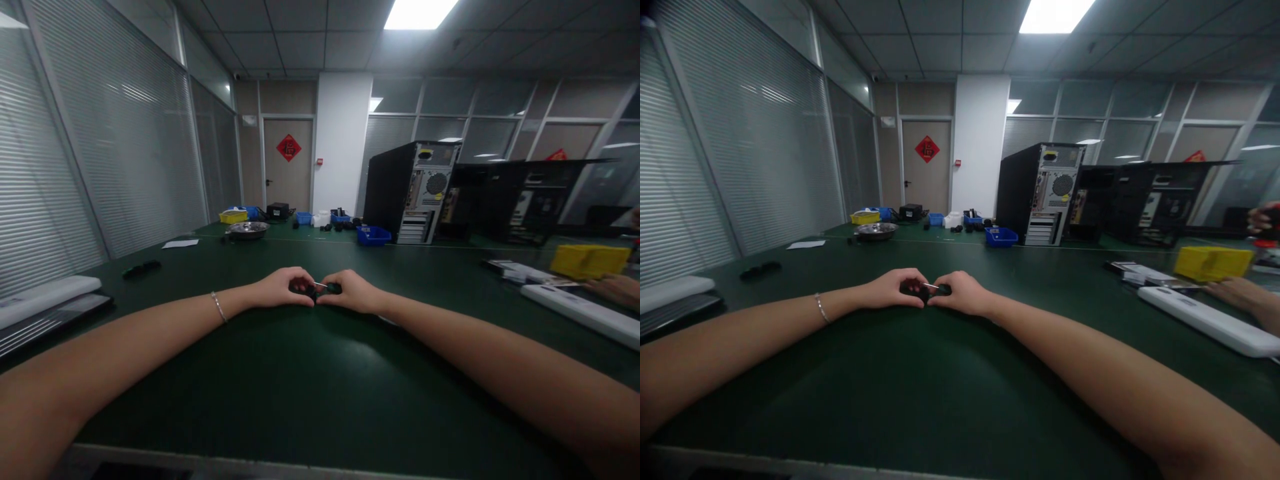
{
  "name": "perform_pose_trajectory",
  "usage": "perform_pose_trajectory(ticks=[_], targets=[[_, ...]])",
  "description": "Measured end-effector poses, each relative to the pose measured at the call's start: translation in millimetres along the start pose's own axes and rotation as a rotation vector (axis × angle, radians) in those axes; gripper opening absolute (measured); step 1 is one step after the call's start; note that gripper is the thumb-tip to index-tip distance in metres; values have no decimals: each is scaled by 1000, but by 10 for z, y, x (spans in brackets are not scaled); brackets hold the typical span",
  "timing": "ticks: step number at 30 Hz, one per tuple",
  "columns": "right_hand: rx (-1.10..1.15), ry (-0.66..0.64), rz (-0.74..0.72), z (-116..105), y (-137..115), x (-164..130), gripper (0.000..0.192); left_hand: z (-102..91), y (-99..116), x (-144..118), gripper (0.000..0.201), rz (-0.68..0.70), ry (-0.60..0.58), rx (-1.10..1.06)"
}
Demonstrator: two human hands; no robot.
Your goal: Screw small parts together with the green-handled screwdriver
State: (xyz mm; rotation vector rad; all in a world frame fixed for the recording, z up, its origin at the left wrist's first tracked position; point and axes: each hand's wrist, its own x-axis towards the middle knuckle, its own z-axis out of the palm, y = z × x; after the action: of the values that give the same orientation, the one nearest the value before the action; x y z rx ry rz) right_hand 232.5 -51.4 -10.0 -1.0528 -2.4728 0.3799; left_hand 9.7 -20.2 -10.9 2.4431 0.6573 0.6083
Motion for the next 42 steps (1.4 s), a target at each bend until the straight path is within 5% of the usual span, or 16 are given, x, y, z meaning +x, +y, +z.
perform_pose_trajectory(ticks=[9,20,42], targets=[[35,422,-22,37,-51,-25,29,77,-5,58,47,-90,107,-478],[26,374,-59,57,-182,-31,23,125,39,63,44,-73,143,-470],[-365,314,-56,43,-208,-29,26,132,97,38,41,-78,218,-373]])
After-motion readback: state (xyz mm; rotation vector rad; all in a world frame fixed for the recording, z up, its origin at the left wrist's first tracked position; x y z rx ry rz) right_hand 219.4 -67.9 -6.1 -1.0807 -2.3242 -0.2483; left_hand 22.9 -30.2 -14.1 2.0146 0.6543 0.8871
